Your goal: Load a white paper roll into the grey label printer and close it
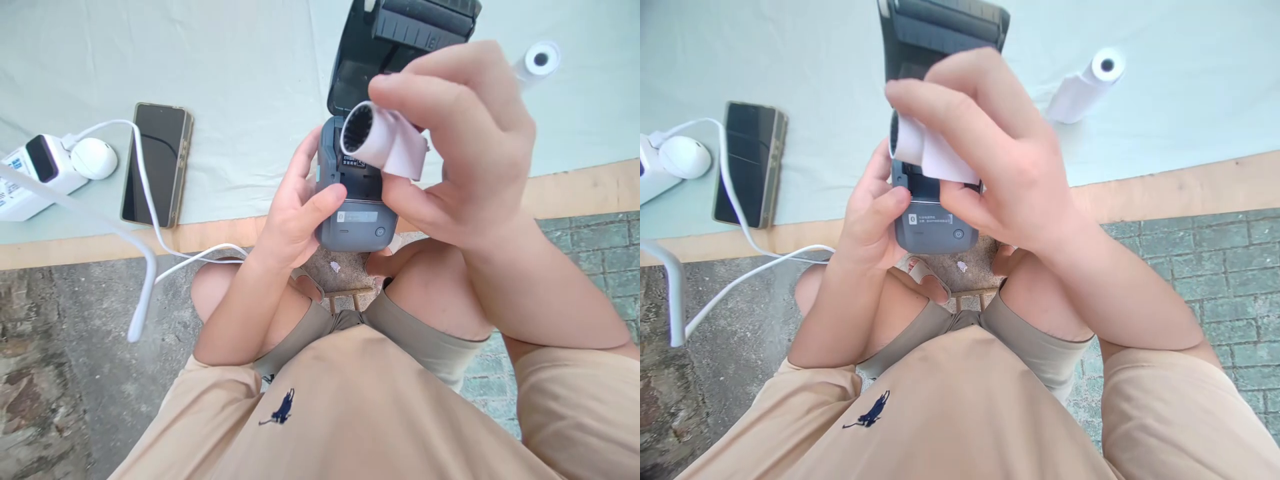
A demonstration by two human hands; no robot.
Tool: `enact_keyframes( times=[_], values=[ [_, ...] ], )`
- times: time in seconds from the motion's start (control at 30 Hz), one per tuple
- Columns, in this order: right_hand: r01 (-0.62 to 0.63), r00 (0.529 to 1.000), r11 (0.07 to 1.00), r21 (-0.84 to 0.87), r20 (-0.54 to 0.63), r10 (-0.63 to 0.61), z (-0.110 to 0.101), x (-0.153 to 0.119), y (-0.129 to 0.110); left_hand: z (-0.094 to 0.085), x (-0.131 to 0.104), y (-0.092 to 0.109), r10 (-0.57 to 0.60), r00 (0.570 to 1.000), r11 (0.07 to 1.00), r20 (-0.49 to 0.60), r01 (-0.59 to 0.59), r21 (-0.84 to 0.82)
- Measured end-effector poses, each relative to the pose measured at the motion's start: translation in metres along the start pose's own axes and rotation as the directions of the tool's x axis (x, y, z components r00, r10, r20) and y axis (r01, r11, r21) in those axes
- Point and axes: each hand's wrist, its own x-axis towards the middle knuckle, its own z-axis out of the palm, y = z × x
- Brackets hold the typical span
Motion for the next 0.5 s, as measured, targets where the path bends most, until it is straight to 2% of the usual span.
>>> enact_keyframes(
  times=[0.03,0.17,0.3,0.5],
  values=[
    [0.021,1.0,1.0,-0.011,-0.005,-0.022,0.001,0.001,-0.001,0.0,-0.001,0.0,0.006,1.0,1.0,-0.011,-0.006,0.004],
    [-0.047,0.998,0.996,-0.074,0.049,0.051,0.001,0.001,0.004,-0.001,-0.001,0.002,-0.015,1.0,1.0,-0.005,0.015,-0.003],
    [0.016,0.997,0.996,-0.086,0.073,-0.009,0.001,-0.003,0.011,-0.003,0.0,0.003,-0.031,0.999,0.999,-0.033,0.03,-0.044],
    [0.146,0.982,0.979,-0.139,-0.103,-0.161,0.009,-0.008,0.002,-0.003,0.001,0.003,-0.02,1.0,0.998,-0.018,0.019,-0.067]
  ],
)
